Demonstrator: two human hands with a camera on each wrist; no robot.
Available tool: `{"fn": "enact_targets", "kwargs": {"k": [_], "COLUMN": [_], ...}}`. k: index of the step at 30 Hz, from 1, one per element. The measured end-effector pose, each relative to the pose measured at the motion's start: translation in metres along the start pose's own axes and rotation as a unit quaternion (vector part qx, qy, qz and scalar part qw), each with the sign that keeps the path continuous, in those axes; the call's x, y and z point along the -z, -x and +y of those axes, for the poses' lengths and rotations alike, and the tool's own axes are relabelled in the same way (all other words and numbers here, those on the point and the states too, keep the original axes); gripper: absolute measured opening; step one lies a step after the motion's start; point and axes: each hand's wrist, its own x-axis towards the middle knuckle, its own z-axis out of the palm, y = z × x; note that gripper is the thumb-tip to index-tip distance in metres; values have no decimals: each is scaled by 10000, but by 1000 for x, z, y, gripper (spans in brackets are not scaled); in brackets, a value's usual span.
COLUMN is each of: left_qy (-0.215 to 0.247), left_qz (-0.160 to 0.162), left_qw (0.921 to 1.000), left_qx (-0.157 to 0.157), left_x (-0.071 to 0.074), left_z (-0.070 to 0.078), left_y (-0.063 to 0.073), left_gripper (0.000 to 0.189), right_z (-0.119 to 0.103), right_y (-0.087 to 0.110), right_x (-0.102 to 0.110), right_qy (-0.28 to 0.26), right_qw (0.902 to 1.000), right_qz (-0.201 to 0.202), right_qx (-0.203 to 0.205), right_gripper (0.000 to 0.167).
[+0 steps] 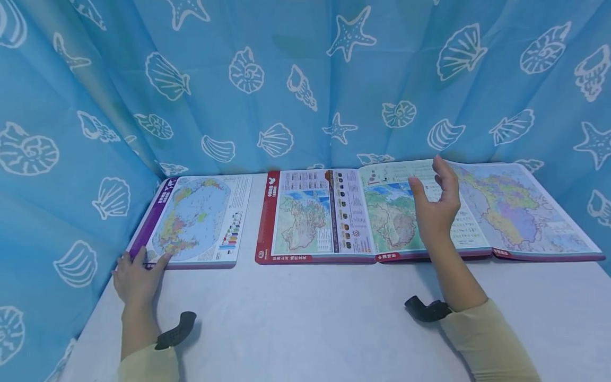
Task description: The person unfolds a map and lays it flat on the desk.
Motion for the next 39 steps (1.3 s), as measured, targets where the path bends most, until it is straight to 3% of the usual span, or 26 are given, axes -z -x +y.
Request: {"fn": "enact_targets", "kwargs": {"k": [23, 39], "left_qy": [4, 19], "left_qz": [-128, -112], "left_qw": [9999, 9999], "left_qx": [-7, 13], "left_x": [2, 2], "left_z": [0, 2], "left_y": [1, 2], "left_gripper": [87, 86], "right_z": [-30, -48], "right_y": [25, 49], "right_x": [-50, -94], "right_qy": [-491, -892], "right_qw": [9974, 9919], "right_qz": [-528, -885], "right_qx": [-99, 204], "right_gripper": [53, 52]}}
